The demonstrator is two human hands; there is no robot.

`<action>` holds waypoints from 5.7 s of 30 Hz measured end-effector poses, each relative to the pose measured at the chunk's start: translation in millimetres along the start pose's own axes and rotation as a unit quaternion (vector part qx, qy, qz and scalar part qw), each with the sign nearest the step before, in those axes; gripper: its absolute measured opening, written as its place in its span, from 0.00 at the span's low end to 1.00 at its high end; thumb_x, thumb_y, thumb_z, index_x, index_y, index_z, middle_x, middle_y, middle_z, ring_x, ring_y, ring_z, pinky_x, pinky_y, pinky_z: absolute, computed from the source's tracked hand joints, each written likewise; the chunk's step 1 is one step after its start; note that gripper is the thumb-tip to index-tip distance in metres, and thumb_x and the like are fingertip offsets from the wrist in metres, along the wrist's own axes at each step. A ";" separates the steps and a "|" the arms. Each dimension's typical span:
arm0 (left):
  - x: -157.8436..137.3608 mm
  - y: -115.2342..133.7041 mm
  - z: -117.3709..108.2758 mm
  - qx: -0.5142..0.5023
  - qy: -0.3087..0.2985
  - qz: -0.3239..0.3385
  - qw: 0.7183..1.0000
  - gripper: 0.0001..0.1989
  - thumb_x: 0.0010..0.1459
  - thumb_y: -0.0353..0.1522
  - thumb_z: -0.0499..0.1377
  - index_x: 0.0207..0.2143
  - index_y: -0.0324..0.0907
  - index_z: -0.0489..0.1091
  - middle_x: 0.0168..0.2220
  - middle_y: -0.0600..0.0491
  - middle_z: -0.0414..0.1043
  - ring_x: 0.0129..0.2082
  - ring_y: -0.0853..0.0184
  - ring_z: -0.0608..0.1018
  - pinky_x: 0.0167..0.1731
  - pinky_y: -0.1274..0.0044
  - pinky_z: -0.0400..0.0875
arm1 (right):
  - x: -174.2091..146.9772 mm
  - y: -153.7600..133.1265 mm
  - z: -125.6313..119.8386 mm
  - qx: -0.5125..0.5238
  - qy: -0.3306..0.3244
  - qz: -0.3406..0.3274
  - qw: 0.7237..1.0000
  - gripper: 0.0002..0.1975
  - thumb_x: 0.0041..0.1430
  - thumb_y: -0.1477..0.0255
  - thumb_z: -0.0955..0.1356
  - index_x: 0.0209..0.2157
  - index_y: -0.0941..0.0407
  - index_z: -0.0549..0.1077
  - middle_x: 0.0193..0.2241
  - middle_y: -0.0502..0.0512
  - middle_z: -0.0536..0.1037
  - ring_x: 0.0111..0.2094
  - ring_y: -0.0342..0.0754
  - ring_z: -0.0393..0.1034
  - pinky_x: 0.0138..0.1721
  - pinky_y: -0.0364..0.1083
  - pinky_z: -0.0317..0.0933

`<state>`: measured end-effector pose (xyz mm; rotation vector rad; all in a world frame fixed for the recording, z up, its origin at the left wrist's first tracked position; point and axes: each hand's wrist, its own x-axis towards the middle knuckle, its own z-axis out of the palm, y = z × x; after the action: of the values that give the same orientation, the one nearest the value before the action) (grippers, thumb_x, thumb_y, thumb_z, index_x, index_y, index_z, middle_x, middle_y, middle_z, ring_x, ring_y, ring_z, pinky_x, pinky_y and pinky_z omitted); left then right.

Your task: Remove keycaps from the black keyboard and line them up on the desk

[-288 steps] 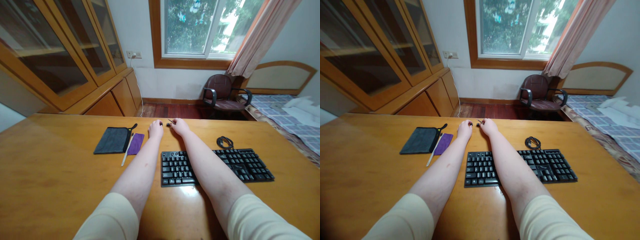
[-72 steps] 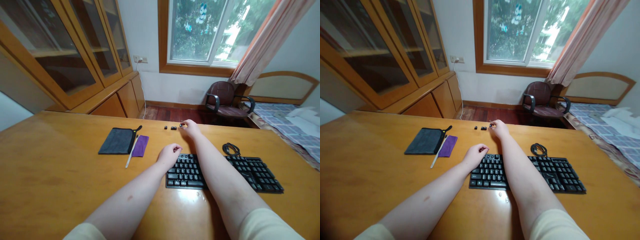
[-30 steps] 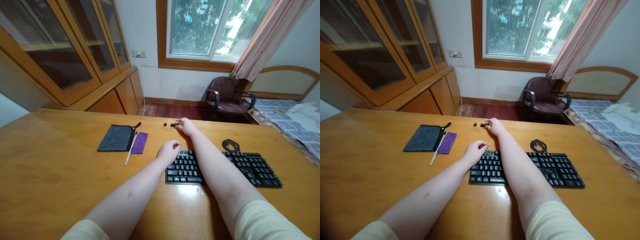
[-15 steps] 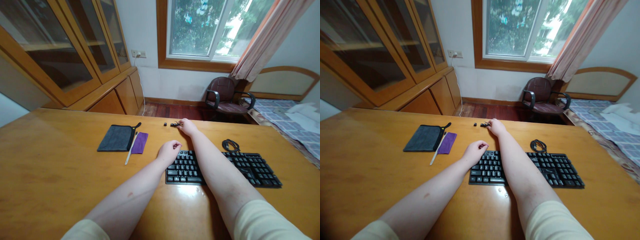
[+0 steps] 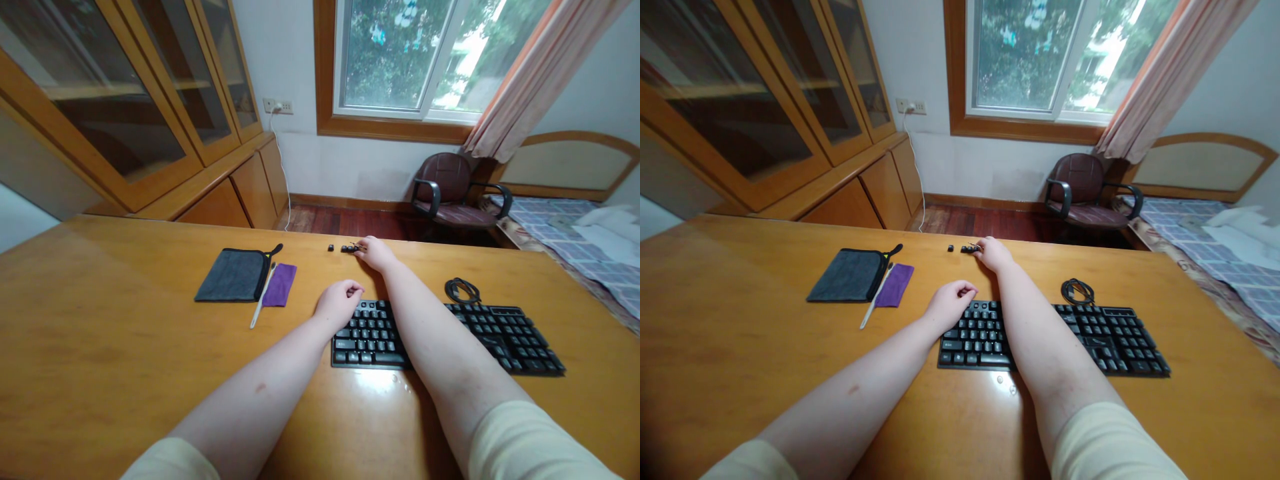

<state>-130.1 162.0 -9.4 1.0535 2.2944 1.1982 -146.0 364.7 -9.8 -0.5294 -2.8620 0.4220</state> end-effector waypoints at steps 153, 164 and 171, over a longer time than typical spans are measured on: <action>-6.4 5.0 -2.5 -0.079 0.032 0.097 0.992 0.11 0.53 0.35 0.59 0.39 0.41 0.72 0.38 0.52 0.75 0.36 0.67 0.75 0.40 0.75 0.69 | -123.2 -10.8 -39.6 0.369 -0.012 -0.112 0.923 0.11 0.55 0.64 0.68 0.34 0.55 0.78 0.27 0.53 0.77 0.29 0.45 0.71 0.36 0.45 0.66; -4.0 5.1 -3.1 -0.058 0.028 0.087 0.994 0.11 0.52 0.35 0.60 0.39 0.43 0.74 0.34 0.52 0.73 0.32 0.69 0.73 0.35 0.76 0.69 | -125.5 -12.2 -39.0 0.395 -0.032 -0.066 0.916 0.12 0.53 0.63 0.69 0.32 0.57 0.77 0.27 0.53 0.78 0.25 0.44 0.71 0.31 0.44 0.67; -4.3 6.3 -3.4 -0.073 0.037 0.075 0.994 0.12 0.49 0.36 0.62 0.38 0.42 0.73 0.34 0.53 0.74 0.32 0.69 0.73 0.35 0.76 0.69 | -125.4 -13.2 -38.9 0.433 -0.035 -0.057 0.899 0.11 0.53 0.63 0.68 0.30 0.57 0.77 0.29 0.54 0.79 0.28 0.45 0.72 0.33 0.45 0.68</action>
<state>-126.4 159.2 -2.5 1.1610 2.1760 1.4622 -25.8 315.2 13.0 -0.1646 -2.3731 1.5813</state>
